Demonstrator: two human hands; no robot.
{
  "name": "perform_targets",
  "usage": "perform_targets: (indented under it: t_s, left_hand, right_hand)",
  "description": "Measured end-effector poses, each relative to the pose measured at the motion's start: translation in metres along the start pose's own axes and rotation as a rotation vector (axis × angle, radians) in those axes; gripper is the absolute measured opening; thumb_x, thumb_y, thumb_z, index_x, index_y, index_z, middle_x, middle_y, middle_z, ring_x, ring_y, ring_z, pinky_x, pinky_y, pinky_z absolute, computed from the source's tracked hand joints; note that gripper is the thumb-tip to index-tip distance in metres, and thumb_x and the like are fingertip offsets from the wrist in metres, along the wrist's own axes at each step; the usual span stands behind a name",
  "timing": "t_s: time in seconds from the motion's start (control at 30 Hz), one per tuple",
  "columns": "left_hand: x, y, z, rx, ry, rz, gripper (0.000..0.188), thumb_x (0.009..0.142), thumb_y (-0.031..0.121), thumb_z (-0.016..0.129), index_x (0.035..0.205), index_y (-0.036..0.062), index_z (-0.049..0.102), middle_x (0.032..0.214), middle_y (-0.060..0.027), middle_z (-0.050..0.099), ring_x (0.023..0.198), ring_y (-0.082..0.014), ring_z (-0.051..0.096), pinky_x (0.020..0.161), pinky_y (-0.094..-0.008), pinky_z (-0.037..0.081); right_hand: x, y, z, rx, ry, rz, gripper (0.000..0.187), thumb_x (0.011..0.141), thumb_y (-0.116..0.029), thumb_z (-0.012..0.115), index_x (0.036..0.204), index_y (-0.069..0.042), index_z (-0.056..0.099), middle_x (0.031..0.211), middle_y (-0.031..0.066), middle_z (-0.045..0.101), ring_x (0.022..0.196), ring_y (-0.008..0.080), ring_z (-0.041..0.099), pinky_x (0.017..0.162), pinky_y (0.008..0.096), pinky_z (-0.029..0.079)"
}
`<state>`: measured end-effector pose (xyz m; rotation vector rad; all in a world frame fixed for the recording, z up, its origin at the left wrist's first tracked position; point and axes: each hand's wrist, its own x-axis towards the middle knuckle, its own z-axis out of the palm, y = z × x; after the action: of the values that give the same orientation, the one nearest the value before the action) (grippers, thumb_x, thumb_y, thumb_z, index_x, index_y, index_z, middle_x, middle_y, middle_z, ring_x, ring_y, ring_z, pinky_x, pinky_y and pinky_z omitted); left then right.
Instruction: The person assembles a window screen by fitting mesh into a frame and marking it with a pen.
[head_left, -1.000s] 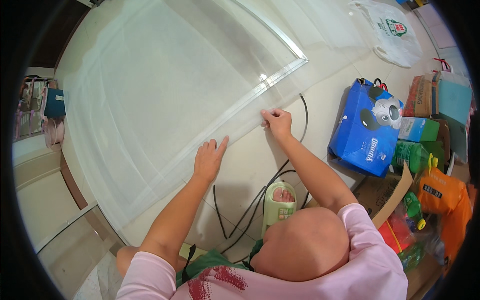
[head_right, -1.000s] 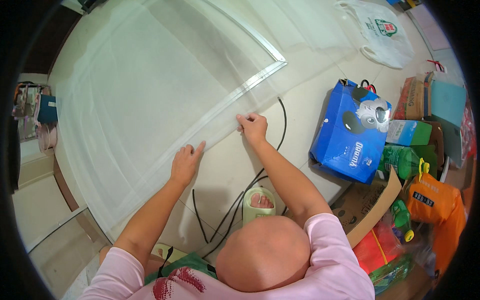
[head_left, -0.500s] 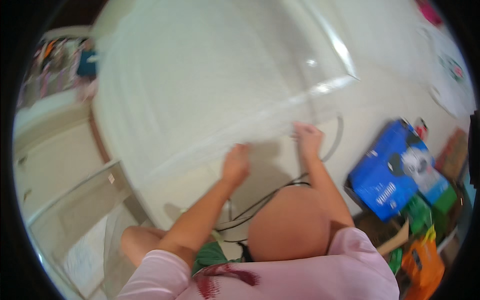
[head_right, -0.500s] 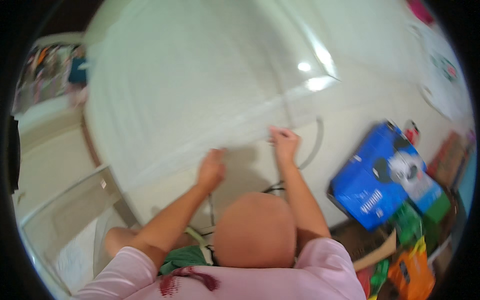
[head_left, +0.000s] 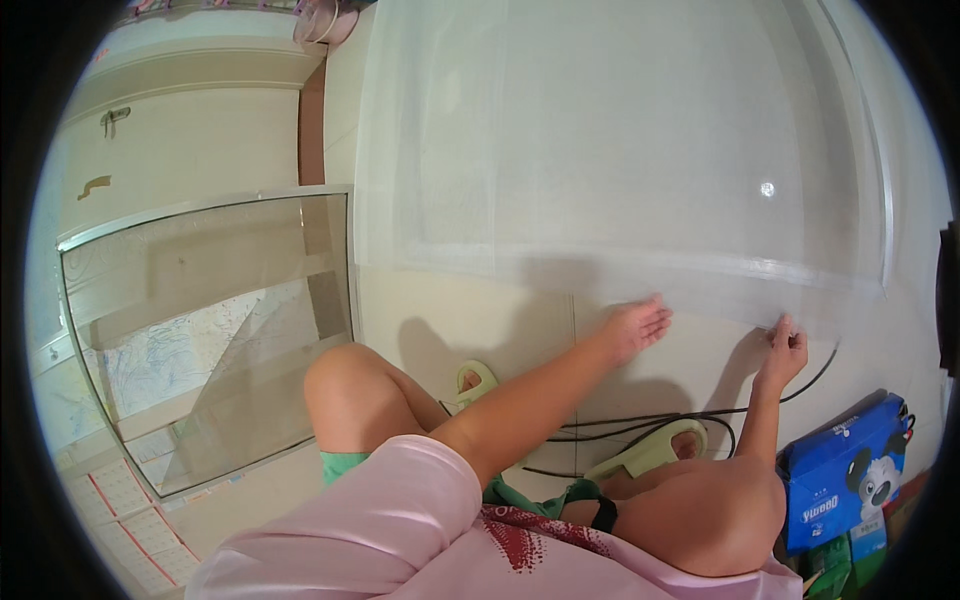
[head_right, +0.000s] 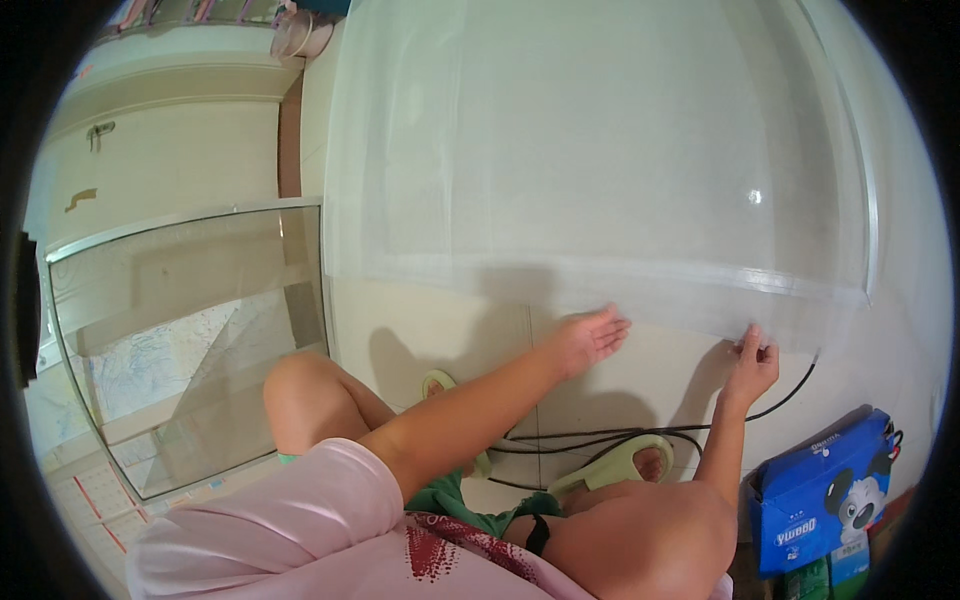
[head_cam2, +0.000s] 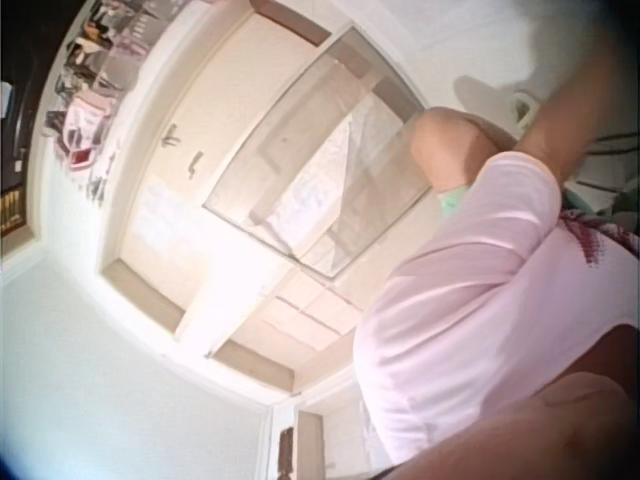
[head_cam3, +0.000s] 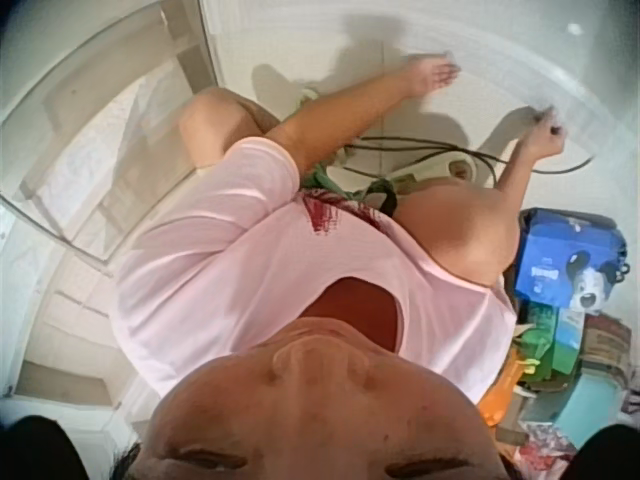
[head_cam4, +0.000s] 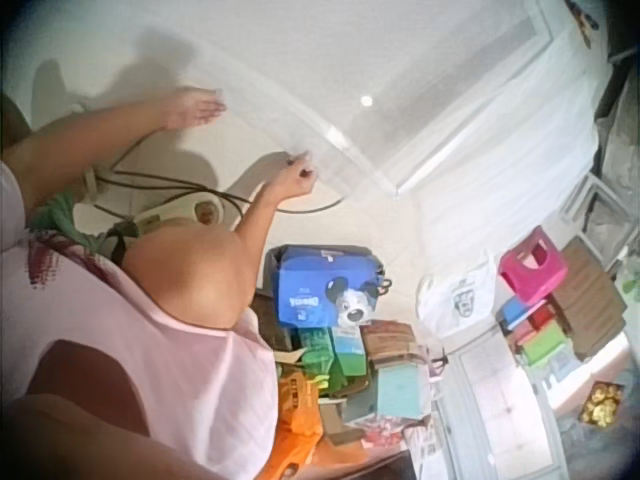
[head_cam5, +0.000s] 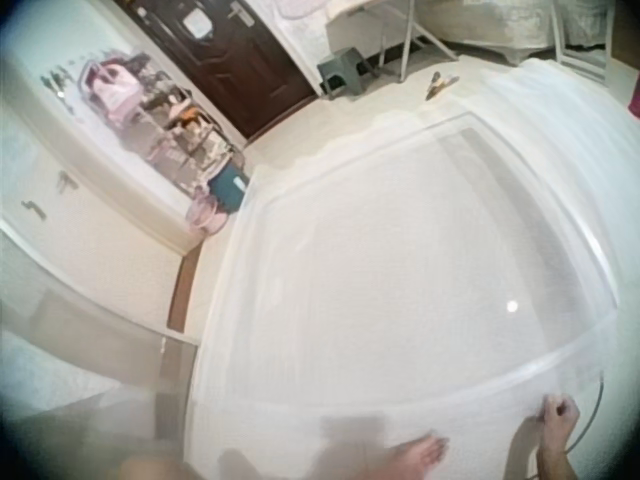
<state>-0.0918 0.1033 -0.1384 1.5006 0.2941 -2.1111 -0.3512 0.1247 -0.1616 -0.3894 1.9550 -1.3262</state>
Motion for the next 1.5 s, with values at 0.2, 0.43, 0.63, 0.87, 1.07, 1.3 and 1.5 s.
perform_targets:
  t_s: [0.2, 0.43, 0.63, 0.87, 1.07, 1.3, 1.5]
  left_hand:
    - [-0.004, -0.026, -0.003, 0.020, -0.114, -0.092, 0.037, 0.087, 0.004, 0.055, 0.123, -0.0002, 0.046, 0.114, -0.0119, 0.057, 0.109, -0.0226, 0.054, 0.096, -0.0339, 0.043]
    - [-0.016, -0.047, 0.058, 1.531, -0.408, 0.657, 0.048, 0.082, 0.001, 0.053, 0.129, -0.0024, 0.042, 0.129, -0.0181, 0.046, 0.116, -0.0290, 0.047, 0.100, -0.0397, 0.036]
    - [0.009, -0.060, 0.089, 2.061, -0.586, 1.325, 0.059, 0.075, 0.000, 0.055, 0.130, -0.0074, 0.036, 0.135, -0.0229, 0.036, 0.121, -0.0356, 0.038, 0.103, -0.0438, 0.030]
    - [0.025, -0.067, 0.100, 2.172, -0.473, 1.435, 0.070, 0.075, 0.012, 0.063, 0.134, -0.0071, 0.032, 0.137, -0.0232, 0.036, 0.128, -0.0366, 0.032, 0.106, -0.0437, 0.025]
    - [0.023, -0.074, 0.100, 2.191, -0.376, 1.218, 0.076, 0.076, 0.017, 0.066, 0.136, -0.0072, 0.027, 0.138, -0.0236, 0.034, 0.129, -0.0362, 0.031, 0.107, -0.0470, 0.022]
    - [0.018, -0.077, 0.102, 2.119, -0.364, 1.167, 0.078, 0.078, 0.019, 0.066, 0.137, -0.0073, 0.023, 0.139, -0.0242, 0.032, 0.131, -0.0363, 0.029, 0.107, -0.0472, 0.022]
    - [0.017, -0.079, 0.103, 2.107, -0.329, 1.155, 0.079, 0.078, 0.020, 0.066, 0.138, -0.0070, 0.023, 0.139, -0.0243, 0.032, 0.131, -0.0366, 0.028, 0.106, -0.0474, 0.022]
  right_hand:
    - [0.014, 0.034, -0.011, -0.219, 0.087, -0.069, 0.030, 0.084, -0.027, 0.065, 0.070, -0.002, 0.056, 0.062, 0.0011, 0.052, 0.059, 0.0105, 0.044, 0.055, 0.0289, 0.039]
    - [-0.004, -0.007, 0.005, 0.123, 0.058, 0.040, 0.019, 0.083, -0.012, 0.066, 0.070, -0.001, 0.057, 0.065, -0.0019, 0.053, 0.060, 0.0054, 0.043, 0.054, 0.0217, 0.035]
    - [-0.009, -0.011, 0.008, 0.257, 0.066, 0.101, 0.013, 0.082, -0.011, 0.067, 0.077, 0.000, 0.063, 0.069, -0.0007, 0.057, 0.062, 0.0063, 0.047, 0.058, 0.0214, 0.038]
    - [-0.012, -0.026, 0.013, 0.392, 0.053, 0.178, 0.017, 0.082, -0.012, 0.068, 0.072, -0.001, 0.061, 0.069, -0.0001, 0.057, 0.062, 0.0063, 0.046, 0.058, 0.0210, 0.038]
    - [-0.006, -0.022, 0.011, 0.294, 0.074, 0.144, 0.020, 0.082, -0.013, 0.068, 0.070, 0.001, 0.060, 0.064, 0.0001, 0.056, 0.060, 0.0063, 0.045, 0.056, 0.0218, 0.038]
    - [-0.004, -0.026, 0.007, 0.530, 0.101, 0.224, 0.016, 0.087, -0.016, 0.062, 0.082, 0.000, 0.062, 0.078, 0.0019, 0.059, 0.069, 0.0082, 0.052, 0.065, 0.0225, 0.044]
    - [-0.001, -0.015, 0.003, 0.598, 0.208, 0.261, 0.013, 0.087, -0.010, 0.061, 0.082, -0.002, 0.052, 0.083, 0.0056, 0.058, 0.074, 0.0101, 0.055, 0.067, 0.0245, 0.051]
